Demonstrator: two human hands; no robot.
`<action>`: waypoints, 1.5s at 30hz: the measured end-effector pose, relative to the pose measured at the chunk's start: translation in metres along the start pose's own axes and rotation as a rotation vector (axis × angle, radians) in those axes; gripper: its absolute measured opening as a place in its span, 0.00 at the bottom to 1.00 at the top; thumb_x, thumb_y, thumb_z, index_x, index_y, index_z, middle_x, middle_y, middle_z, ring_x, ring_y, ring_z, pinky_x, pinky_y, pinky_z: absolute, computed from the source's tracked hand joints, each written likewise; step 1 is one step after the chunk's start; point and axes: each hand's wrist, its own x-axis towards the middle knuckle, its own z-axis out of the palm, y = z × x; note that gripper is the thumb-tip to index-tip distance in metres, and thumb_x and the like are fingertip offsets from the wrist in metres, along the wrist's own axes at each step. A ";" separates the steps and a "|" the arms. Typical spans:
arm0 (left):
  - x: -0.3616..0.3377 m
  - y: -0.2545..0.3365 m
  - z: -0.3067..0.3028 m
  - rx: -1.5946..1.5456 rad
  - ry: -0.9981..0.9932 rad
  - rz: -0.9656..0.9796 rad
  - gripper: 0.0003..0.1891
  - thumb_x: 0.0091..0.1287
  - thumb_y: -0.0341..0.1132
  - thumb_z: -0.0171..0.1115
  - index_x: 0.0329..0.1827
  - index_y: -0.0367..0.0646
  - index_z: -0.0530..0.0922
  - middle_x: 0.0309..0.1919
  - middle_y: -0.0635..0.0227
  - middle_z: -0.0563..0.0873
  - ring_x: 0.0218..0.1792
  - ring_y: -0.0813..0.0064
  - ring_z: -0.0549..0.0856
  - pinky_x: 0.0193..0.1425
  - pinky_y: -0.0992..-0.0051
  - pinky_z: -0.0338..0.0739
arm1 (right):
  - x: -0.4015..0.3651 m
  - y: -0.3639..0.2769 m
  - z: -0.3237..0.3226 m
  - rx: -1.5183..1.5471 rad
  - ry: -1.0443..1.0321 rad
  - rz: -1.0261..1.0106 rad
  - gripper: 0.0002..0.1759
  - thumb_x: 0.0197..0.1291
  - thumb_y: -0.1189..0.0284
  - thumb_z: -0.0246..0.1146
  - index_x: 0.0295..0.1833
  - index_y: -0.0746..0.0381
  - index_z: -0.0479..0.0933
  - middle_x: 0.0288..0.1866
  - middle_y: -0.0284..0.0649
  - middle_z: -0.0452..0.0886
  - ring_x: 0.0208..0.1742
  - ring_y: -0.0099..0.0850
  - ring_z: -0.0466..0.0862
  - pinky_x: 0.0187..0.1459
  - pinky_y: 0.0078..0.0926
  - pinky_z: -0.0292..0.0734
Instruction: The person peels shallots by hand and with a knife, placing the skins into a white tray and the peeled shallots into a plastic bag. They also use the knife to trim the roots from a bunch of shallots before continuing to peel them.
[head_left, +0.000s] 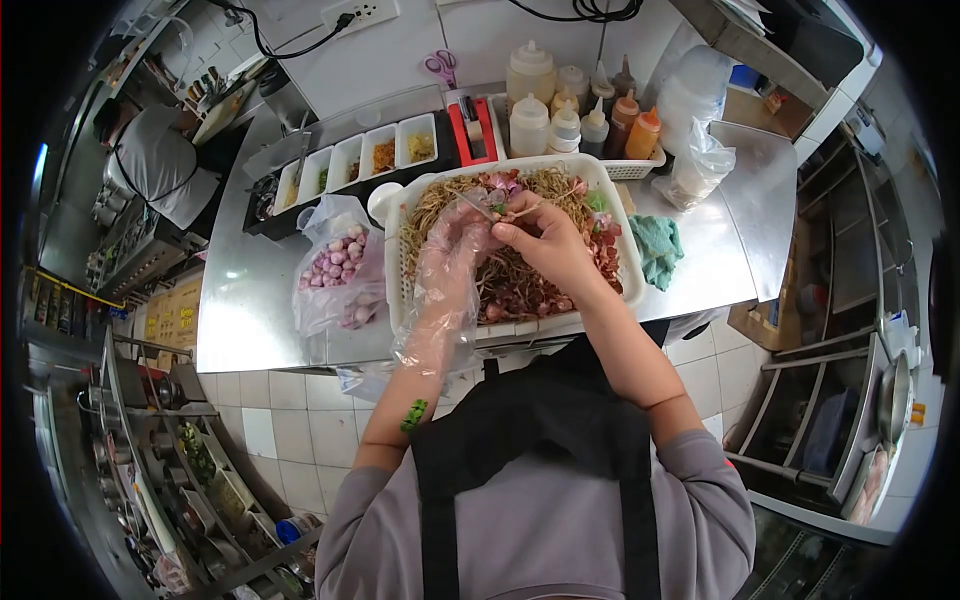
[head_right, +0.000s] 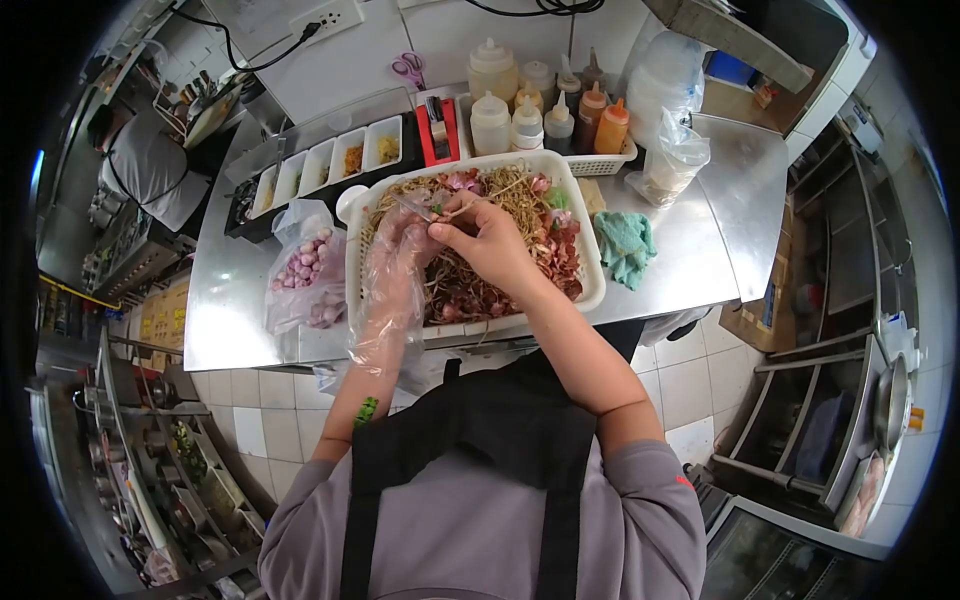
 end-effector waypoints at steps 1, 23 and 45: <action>0.002 -0.005 -0.005 0.000 -0.001 0.001 0.15 0.66 0.34 0.61 0.53 0.39 0.74 0.45 0.67 0.81 0.45 0.76 0.81 0.51 0.75 0.78 | 0.000 0.005 0.003 -0.113 0.064 -0.071 0.10 0.58 0.74 0.65 0.42 0.65 0.73 0.36 0.33 0.81 0.40 0.20 0.79 0.43 0.19 0.73; -0.005 -0.002 -0.006 -0.192 -0.082 0.039 0.20 0.61 0.36 0.66 0.56 0.42 0.74 0.51 0.66 0.78 0.48 0.75 0.79 0.52 0.76 0.76 | -0.019 -0.017 -0.009 -0.514 -0.105 -0.208 0.24 0.59 0.67 0.63 0.60 0.64 0.70 0.52 0.48 0.80 0.52 0.38 0.80 0.53 0.29 0.72; -0.016 0.016 0.012 0.062 0.024 -0.020 0.20 0.64 0.32 0.58 0.58 0.36 0.70 0.53 0.60 0.76 0.53 0.70 0.77 0.56 0.74 0.75 | -0.017 -0.009 -0.009 -0.301 -0.026 -0.088 0.13 0.60 0.69 0.63 0.48 0.63 0.76 0.41 0.37 0.82 0.45 0.23 0.78 0.50 0.25 0.72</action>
